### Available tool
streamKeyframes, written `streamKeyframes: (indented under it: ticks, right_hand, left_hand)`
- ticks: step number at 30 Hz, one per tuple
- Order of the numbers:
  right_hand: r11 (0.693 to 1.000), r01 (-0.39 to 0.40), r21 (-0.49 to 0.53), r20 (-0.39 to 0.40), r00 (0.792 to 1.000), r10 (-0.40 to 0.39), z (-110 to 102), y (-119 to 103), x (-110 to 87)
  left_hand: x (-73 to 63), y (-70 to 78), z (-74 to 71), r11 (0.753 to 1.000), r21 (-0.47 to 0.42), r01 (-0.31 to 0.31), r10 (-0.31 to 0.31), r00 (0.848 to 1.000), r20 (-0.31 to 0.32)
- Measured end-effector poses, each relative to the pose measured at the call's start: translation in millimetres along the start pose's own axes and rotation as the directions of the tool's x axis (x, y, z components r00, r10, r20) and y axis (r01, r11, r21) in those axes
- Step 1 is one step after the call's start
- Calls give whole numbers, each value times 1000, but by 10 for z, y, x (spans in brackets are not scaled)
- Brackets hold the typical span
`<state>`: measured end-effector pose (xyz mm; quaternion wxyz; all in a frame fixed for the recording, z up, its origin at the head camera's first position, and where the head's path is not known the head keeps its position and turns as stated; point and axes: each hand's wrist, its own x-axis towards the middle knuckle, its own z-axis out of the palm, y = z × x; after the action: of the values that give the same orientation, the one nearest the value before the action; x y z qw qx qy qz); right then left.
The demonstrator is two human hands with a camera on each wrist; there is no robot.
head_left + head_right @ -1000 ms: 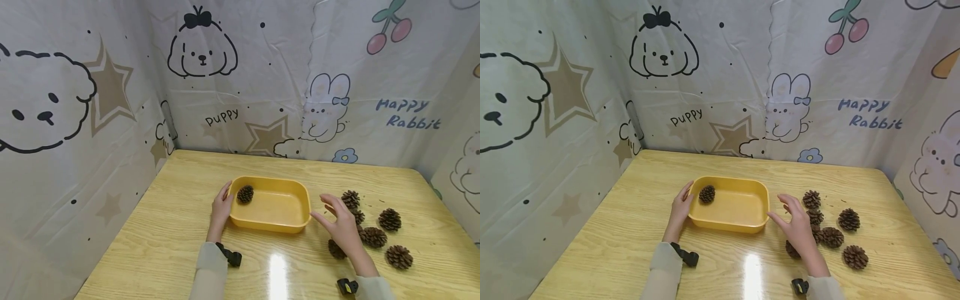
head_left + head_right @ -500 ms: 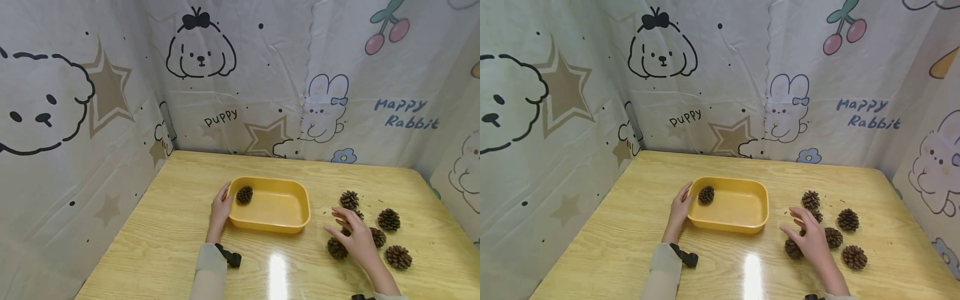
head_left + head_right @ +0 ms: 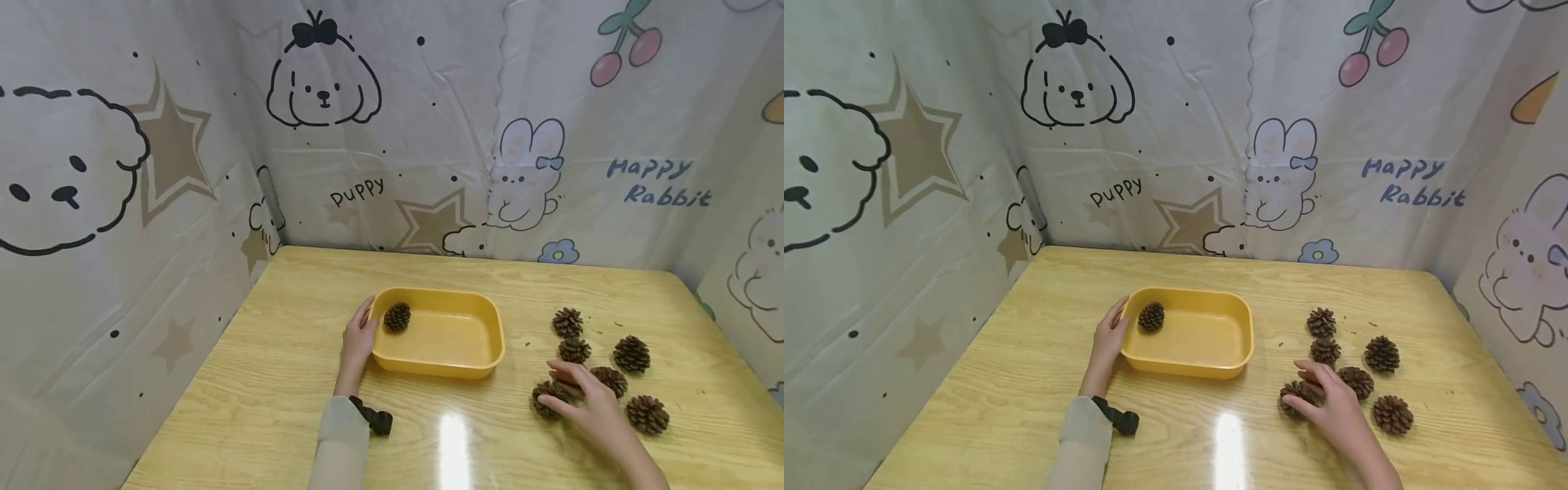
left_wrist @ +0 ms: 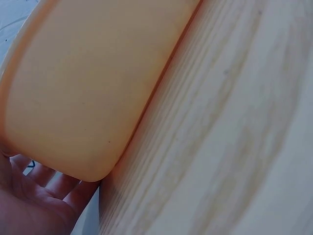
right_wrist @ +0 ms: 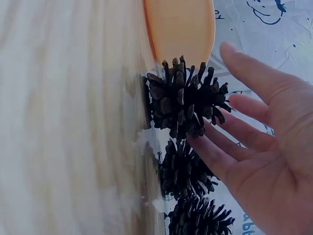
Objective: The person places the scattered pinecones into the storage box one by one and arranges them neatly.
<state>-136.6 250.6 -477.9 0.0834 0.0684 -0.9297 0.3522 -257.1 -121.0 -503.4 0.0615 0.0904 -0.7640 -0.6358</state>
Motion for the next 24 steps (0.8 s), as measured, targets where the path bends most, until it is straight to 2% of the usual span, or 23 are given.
streamKeyframes:
  ticks: [4, 9, 15, 24]
  right_hand:
    - [999, 0, -38, 29, 1000, 1, 4, 9, -24]
    - [993, 28, -113, 30, 999, -25, 3, 33, -67]
    - [994, 60, -92, 73, 996, -53, -1, 78, -90]
    - [986, 109, -129, 31, 994, -106, 13, 113, -109]
  left_hand:
    - [-6, 2, -14, 1000, 4, 5, -5, 1000, 6]
    - [-12, 3, -20, 1000, -3, 1, -1, 1000, 11]
    - [-6, -3, -10, 1000, -8, 16, -16, 1000, 3]
    - [-14, -10, -7, 1000, 1, 9, -9, 1000, 1]
